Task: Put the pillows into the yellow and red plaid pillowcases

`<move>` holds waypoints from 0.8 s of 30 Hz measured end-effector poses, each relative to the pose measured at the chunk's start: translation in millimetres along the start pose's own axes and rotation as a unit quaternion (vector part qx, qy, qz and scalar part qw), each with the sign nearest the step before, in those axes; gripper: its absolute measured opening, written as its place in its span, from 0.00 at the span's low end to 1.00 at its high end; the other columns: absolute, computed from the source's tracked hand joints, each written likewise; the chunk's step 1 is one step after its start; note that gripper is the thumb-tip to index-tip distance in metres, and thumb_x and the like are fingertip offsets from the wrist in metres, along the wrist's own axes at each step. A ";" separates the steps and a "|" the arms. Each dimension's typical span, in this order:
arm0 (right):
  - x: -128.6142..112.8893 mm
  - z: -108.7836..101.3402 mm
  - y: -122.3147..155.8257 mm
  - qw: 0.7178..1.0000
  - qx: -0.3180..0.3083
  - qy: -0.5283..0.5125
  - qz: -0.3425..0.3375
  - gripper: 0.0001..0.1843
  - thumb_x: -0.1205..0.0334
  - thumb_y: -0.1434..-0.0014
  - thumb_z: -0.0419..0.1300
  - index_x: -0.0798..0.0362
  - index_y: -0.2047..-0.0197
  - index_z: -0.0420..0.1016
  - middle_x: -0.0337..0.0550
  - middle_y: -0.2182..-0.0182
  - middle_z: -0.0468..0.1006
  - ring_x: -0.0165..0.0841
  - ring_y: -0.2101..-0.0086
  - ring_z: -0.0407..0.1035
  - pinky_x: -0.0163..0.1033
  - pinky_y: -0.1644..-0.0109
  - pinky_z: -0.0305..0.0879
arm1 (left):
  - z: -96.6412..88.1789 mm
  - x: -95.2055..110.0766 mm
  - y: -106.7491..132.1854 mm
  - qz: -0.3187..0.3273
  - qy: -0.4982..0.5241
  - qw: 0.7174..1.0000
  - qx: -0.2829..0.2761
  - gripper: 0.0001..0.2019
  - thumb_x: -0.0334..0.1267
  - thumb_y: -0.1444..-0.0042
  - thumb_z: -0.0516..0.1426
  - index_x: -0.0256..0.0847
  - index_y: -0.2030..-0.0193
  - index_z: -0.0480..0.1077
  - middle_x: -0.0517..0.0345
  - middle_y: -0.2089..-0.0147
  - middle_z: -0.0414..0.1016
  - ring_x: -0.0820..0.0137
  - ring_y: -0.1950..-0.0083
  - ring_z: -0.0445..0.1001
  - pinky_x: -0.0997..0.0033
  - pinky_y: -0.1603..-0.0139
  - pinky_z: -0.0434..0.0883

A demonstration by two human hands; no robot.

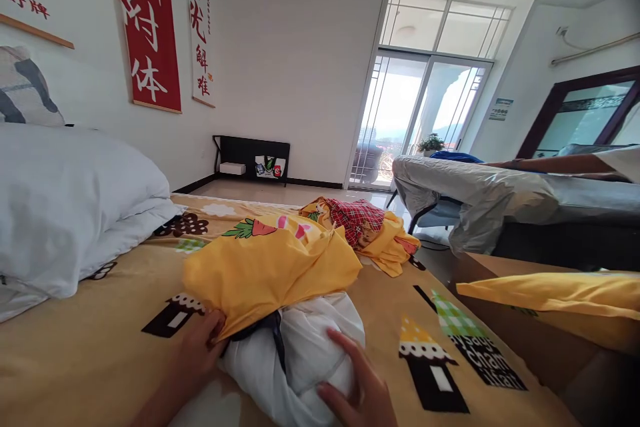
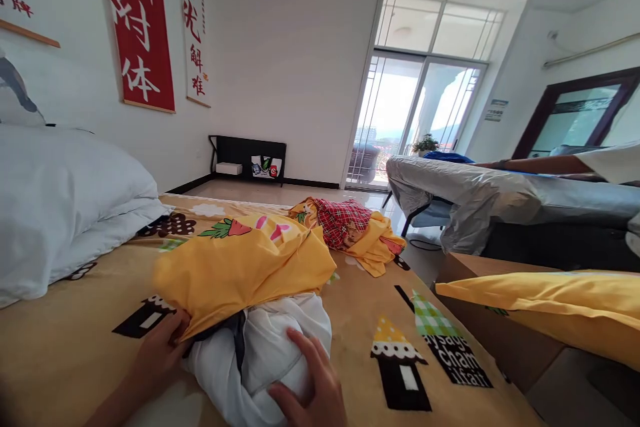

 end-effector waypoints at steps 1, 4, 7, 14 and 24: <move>7.7 -8.5 3.6 1.000 -0.015 -0.011 -0.004 0.32 0.44 0.49 0.66 0.42 0.41 0.71 0.44 0.57 0.80 0.41 0.59 0.75 0.40 0.57 0.73 | -5.4 4.5 0.0 -0.007 -0.002 1.000 -0.028 0.05 0.36 0.48 0.51 0.43 0.74 0.62 0.64 0.79 0.66 0.72 0.80 0.65 0.78 0.79 0.64; 27.6 -30.7 -1.1 1.000 0.021 -0.016 0.000 0.33 0.46 0.47 0.65 0.44 0.39 0.68 0.46 0.54 0.78 0.38 0.61 0.74 0.39 0.60 0.72 | -29.2 42.6 -4.8 0.037 -0.022 0.998 -0.035 0.04 0.35 0.47 0.53 0.44 0.72 0.64 0.60 0.73 0.69 0.69 0.72 0.70 0.74 0.72 0.69; 35.1 -25.3 -21.0 0.994 0.098 -0.004 0.036 0.31 0.47 0.47 0.63 0.49 0.42 0.70 0.50 0.50 0.75 0.40 0.57 0.72 0.42 0.57 0.71 | -38.1 103.7 -21.5 0.131 -0.005 0.991 -0.015 0.07 0.34 0.41 0.50 0.44 0.63 0.69 0.54 0.64 0.73 0.66 0.62 0.74 0.71 0.61 0.71; 21.5 36.8 -35.2 0.984 0.102 -0.038 0.139 0.20 0.55 0.48 0.59 0.53 0.53 0.74 0.45 0.65 0.80 0.36 0.67 0.74 0.37 0.64 0.69 | 27.4 147.0 -86.9 0.027 -0.193 0.944 -0.266 0.15 0.46 0.42 0.57 0.40 0.52 0.71 0.46 0.57 0.76 0.56 0.58 0.77 0.63 0.62 0.71; 44.1 -14.3 -51.6 0.952 0.121 -0.159 0.233 0.24 0.39 0.49 0.59 0.54 0.73 0.74 0.37 0.81 0.69 0.31 0.78 0.61 0.34 0.75 0.57 | 37.8 109.7 -76.1 0.020 -0.206 0.939 -0.276 0.17 0.32 0.43 0.52 0.41 0.46 0.67 0.45 0.47 0.72 0.59 0.55 0.77 0.67 0.63 0.72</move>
Point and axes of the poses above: each hand's wrist, its own y-axis away from the middle knuckle, its own z-axis out of the palm, x = y × z, the point moved 4 cm from there along -y, towards the middle knuckle
